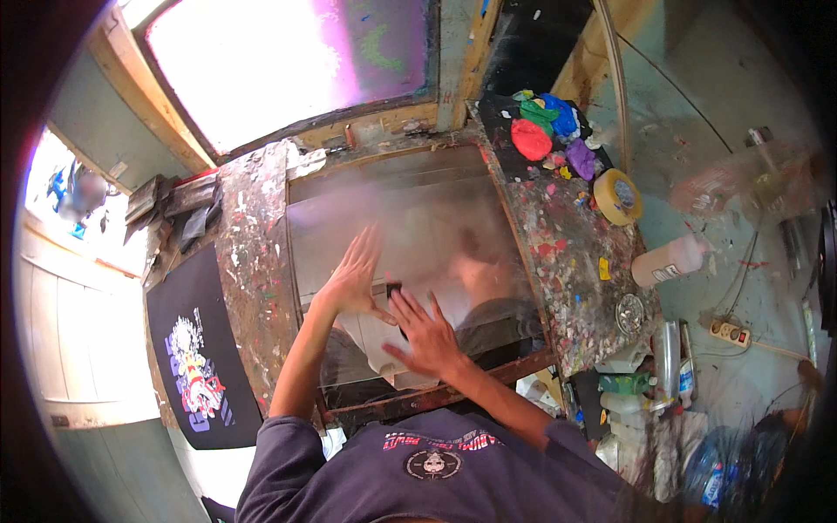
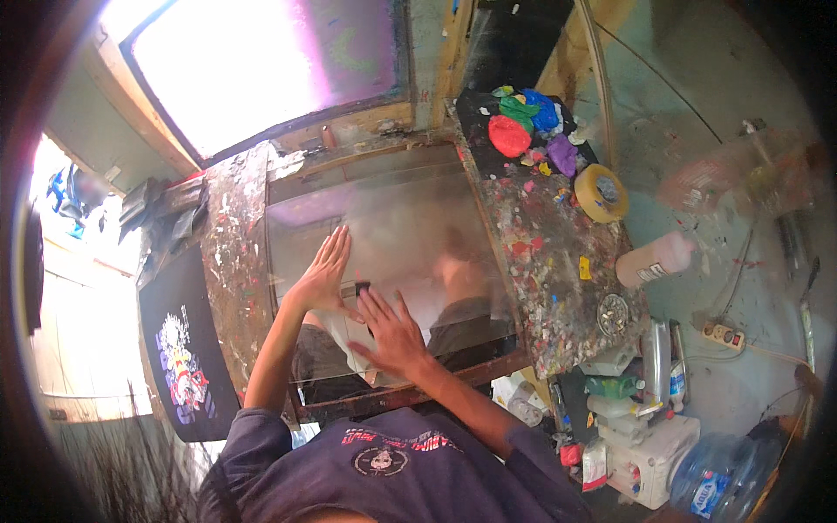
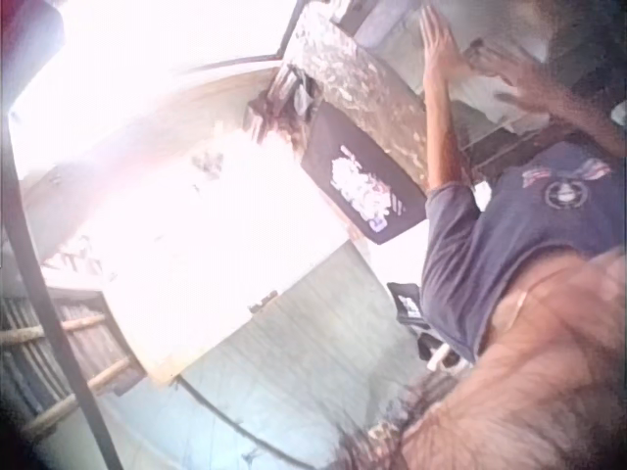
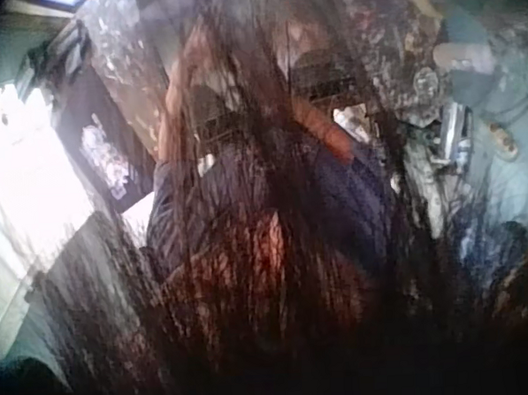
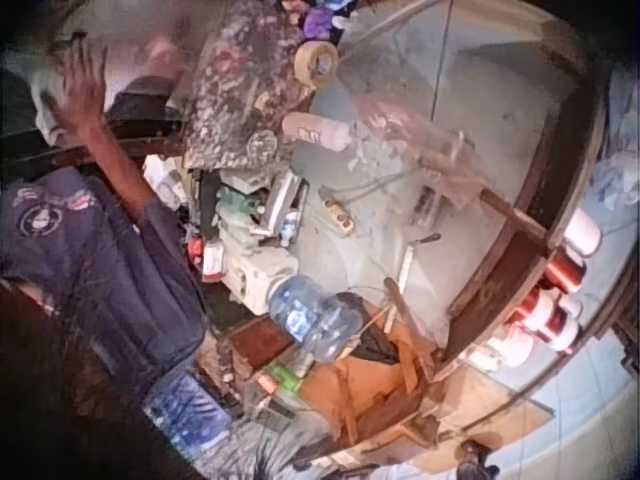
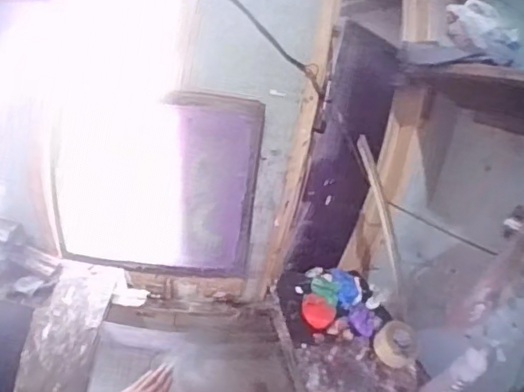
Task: The person aligns a screen printing frame over a black t-shirt, then uses a squeegee to pull purple ink across the mesh to transfer a design onto the fabric. The person lifts the screen to reveal the printed shirt and repeats the process on another shirt.
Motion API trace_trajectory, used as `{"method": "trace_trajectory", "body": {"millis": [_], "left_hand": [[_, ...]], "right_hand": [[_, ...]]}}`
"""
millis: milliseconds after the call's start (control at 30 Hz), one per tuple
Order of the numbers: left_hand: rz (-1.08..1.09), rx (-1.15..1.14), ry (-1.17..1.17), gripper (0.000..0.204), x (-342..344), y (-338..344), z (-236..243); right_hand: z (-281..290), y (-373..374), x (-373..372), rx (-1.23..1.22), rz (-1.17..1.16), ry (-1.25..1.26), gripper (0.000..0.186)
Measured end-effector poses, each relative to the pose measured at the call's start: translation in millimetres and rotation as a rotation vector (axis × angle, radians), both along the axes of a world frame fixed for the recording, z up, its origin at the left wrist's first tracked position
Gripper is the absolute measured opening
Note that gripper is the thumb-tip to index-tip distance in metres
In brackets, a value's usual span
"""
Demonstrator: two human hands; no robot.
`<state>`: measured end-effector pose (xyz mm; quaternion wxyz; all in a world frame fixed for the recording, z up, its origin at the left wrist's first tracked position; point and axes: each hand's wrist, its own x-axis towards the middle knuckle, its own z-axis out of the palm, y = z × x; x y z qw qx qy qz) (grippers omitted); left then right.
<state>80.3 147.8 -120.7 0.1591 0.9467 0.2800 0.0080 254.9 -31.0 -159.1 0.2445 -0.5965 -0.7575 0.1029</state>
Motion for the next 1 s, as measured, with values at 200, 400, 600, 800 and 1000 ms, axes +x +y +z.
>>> {"method": "trace_trajectory", "body": {"millis": [200, 400, 600, 800, 1000], "left_hand": [[0.020, -0.035, -0.071, 0.177, -7.0, -3.3, -2.3], [0.022, -0.043, -0.056, 0.178, 0.1, -0.8, -3.4], [0.020, -0.016, -0.069, 0.178, -7.3, -2.1, -8.1], [0.025, -0.020, -0.063, 0.179, -2.6, -1.6, -7.0], [0.022, -0.040, -0.063, 0.179, -0.3, -0.9, -3.7]], "right_hand": [[19.7, -37.1, 102.6, -0.059, -0.365, -0.179, 0.082], [23.3, -66.8, 20.3, -0.108, -0.248, 0.005, 0.079], [8.2, -53.2, 105.6, -0.047, -0.647, -0.245, 0.089], [19.2, -79.3, 36.3, -0.185, -0.312, -0.098, 0.091], [10.9, -39.2, 49.3, -0.110, -0.509, -0.053, 0.087]]}}
